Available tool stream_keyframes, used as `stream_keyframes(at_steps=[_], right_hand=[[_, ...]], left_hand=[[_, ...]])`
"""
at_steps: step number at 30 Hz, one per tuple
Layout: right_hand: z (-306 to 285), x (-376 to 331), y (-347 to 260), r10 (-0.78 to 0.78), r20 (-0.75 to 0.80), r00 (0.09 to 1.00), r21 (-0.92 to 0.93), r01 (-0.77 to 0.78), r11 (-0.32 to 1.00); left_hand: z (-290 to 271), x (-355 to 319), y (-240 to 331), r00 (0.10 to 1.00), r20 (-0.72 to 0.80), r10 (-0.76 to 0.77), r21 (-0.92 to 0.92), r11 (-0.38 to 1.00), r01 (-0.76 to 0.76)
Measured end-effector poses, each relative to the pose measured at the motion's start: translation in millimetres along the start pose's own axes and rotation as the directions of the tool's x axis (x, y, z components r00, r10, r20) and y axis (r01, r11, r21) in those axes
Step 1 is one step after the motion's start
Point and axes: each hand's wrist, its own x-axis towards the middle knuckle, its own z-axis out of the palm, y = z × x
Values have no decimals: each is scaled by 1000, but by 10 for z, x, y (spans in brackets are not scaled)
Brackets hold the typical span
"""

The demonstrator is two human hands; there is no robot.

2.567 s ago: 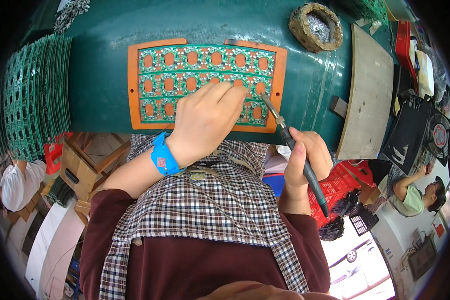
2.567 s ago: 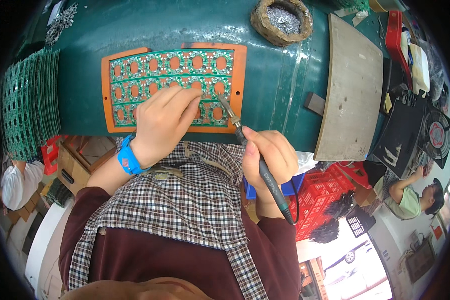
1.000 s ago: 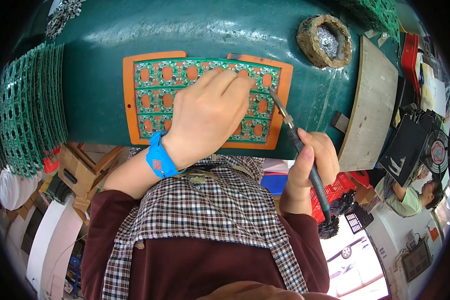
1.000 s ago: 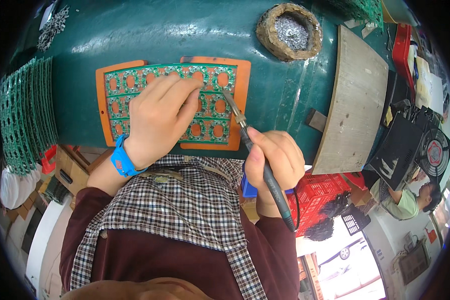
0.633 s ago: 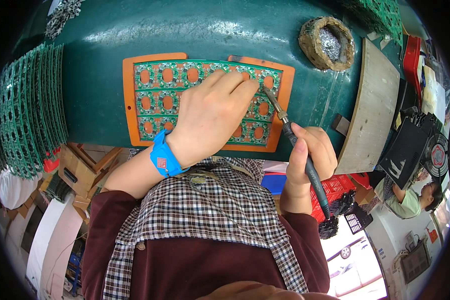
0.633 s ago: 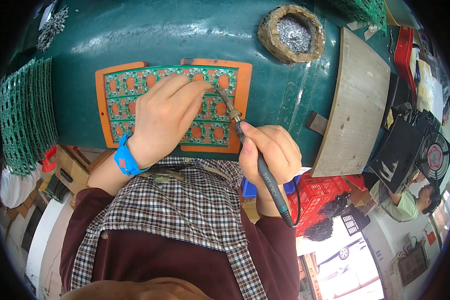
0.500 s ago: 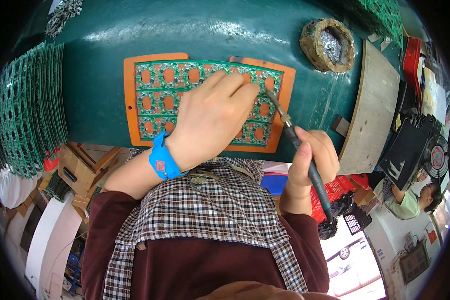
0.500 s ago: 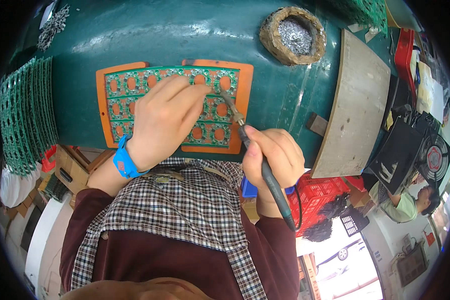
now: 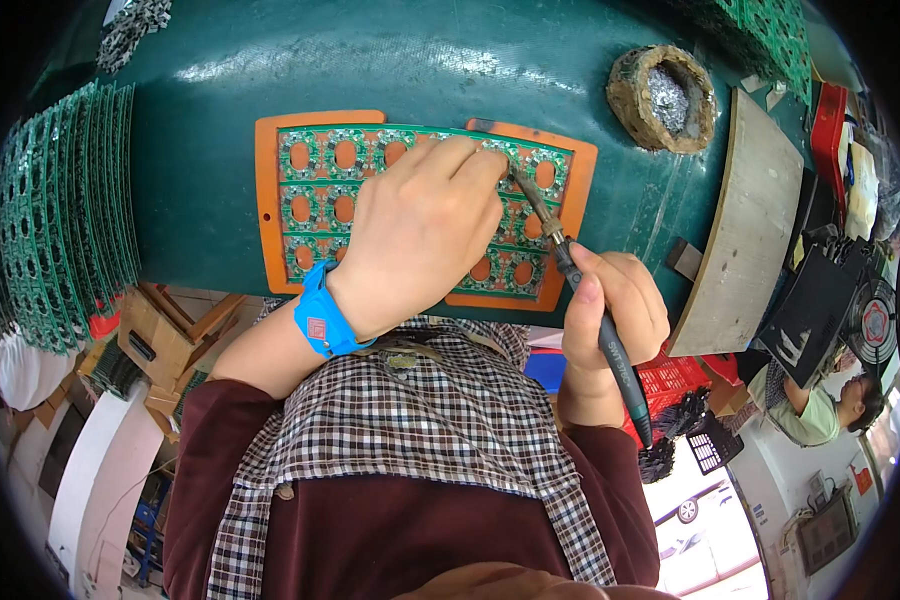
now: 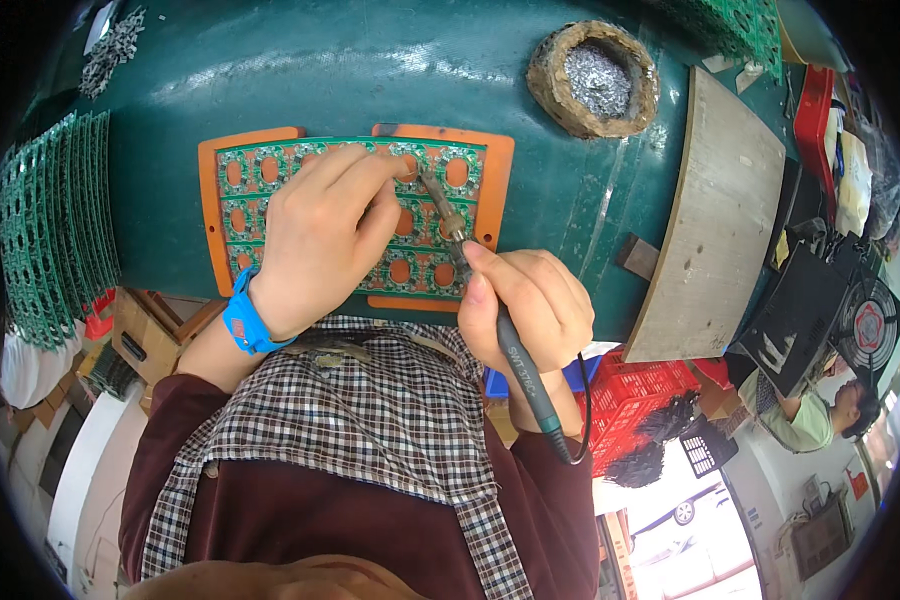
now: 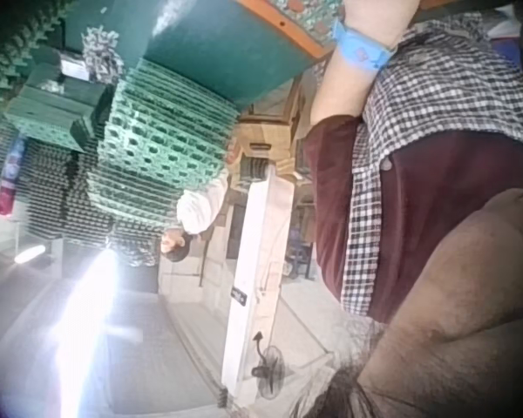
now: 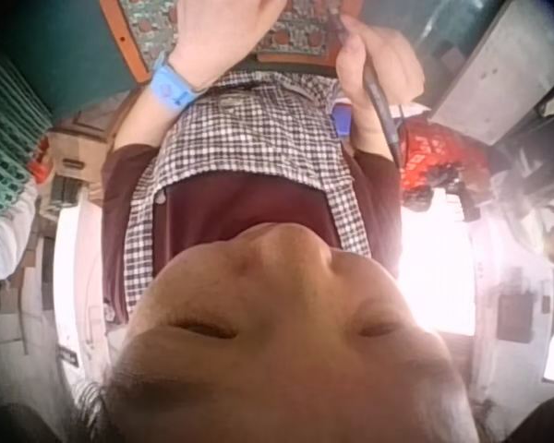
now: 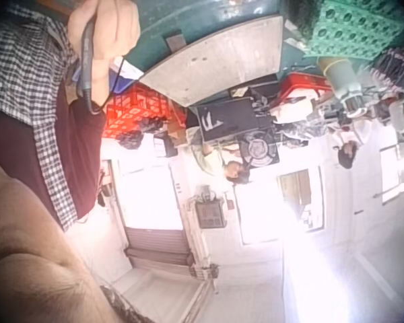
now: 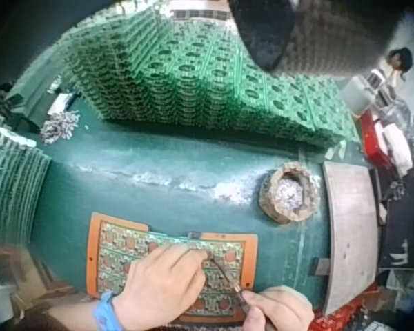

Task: The person solders components onto a circuit board panel mounted in a fixture using a soldering iron. The person removes the completed panel, places a new circuit board panel from a stack into the fixture, and solders the components on the new panel.

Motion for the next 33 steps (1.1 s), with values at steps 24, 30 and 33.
stream_keyframes(at_steps=[24,30,33], right_hand=[[-109,-227,-64,-37,-29,999,27,38,999],[-62,-249,-73,-29,-21,999,19,29,999],[-41,-258,-79,-24,-20,1000,34,24,999]], left_hand=[[-144,-237,50,997,74,-16,-46,999,19],[-102,-280,69,997,77,-15,-59,998,20],[-88,-296,67,997,83,-6,-57,998,11]])
